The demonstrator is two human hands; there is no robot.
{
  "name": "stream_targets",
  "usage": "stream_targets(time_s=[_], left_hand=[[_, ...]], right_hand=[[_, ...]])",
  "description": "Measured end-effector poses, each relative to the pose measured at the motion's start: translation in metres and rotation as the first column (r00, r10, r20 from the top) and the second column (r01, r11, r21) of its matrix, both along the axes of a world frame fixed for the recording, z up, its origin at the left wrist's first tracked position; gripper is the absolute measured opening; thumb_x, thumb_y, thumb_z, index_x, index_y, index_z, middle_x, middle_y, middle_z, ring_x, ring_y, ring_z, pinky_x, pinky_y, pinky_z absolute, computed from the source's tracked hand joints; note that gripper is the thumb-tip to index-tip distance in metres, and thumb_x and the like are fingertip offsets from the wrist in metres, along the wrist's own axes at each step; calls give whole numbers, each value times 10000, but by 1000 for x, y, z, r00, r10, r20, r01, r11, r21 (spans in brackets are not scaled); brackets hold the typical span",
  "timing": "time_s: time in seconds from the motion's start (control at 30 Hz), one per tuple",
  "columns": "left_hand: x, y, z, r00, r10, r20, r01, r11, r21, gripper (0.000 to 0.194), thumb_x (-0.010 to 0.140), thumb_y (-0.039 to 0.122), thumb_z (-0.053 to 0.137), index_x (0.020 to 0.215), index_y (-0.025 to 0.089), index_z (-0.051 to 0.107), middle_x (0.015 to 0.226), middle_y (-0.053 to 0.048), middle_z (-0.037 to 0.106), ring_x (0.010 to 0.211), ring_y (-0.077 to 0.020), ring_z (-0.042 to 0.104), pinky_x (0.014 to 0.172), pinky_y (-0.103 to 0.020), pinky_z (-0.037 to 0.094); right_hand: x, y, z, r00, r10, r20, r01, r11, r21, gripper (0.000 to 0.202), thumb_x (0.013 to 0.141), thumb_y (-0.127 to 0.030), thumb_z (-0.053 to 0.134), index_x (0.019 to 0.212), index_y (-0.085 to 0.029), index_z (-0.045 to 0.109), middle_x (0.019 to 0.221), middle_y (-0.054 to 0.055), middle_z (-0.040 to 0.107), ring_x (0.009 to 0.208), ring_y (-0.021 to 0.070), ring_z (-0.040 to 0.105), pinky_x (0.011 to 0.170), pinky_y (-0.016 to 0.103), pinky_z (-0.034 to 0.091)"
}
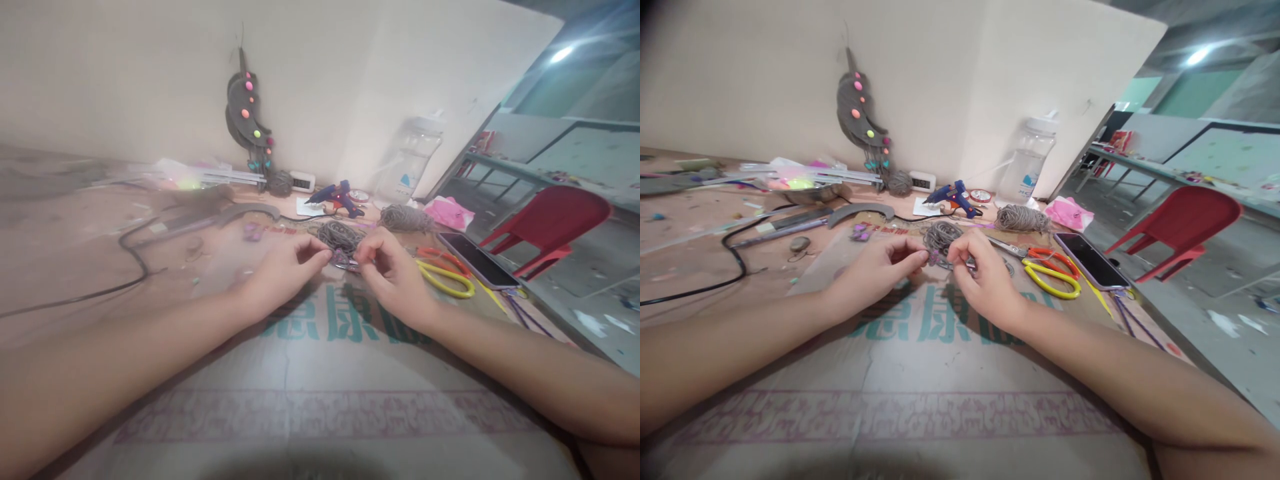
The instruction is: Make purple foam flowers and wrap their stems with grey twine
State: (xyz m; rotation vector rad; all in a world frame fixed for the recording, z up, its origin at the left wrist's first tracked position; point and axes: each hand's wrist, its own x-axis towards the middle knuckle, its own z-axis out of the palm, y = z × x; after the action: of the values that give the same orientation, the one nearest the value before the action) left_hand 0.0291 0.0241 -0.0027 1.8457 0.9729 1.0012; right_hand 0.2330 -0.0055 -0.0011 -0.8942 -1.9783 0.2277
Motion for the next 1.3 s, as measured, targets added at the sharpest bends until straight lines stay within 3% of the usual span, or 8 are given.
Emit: stream_targets(time_s=[0.2,0.4,0.57,0.73,1.0,1.3], left_hand=[[-1,1,-1,1000,-4,-14,5,1000,11,170,898,317,588,840,174,659,842,-24,677,791,-167,602,728,-293,444],[-1,0,-1,1000,-17,-1,17,1000,-6,178,901,330,587,841,177,654,811,-20,671,760,-164,600,692,-282,446],[-1,0,-1,1000,-19,0,19,1000,-20,191,904,341,582,842,176,656,814,-20,676,754,-161,602,685,-276,448],[-1,-1,0,1000,-14,-27,15,999,41,176,906,317,574,854,183,676,850,-19,695,778,-161,605,701,-276,443],[-1,-2,-1,998,-31,-59,38,993,116,172,909,283,568,853,177,692,836,-19,700,768,-155,606,731,-278,456],[-1,-5,0,995,-35,-95,48,989,140,170,901,289,571,852,185,696,841,-27,707,789,-165,620,752,-287,471]], right_hand=[[-1,-1,0,992,33,-123,-44,995,-87,189,914,-68,486,830,-238,482,823,-3,471,713,141,532,641,318,452],[-6,-7,2,959,74,-272,-149,953,-264,131,983,-185,480,1078,-267,518,738,-43,532,524,103,520,492,266,427],[-4,-5,3,992,0,-124,-14,993,-117,131,928,-218,613,1054,-244,587,875,11,585,827,159,593,736,323,496],[-2,2,6,993,-120,19,122,988,-96,68,910,-229,643,976,-226,656,762,-11,579,737,159,574,729,330,484],[-3,3,7,984,-92,150,90,996,21,195,891,-262,693,1086,-255,680,846,13,604,836,189,601,770,353,495],[-2,3,5,982,-65,179,43,991,126,63,922,-192,635,917,-232,684,897,35,621,877,182,609,780,351,493]])
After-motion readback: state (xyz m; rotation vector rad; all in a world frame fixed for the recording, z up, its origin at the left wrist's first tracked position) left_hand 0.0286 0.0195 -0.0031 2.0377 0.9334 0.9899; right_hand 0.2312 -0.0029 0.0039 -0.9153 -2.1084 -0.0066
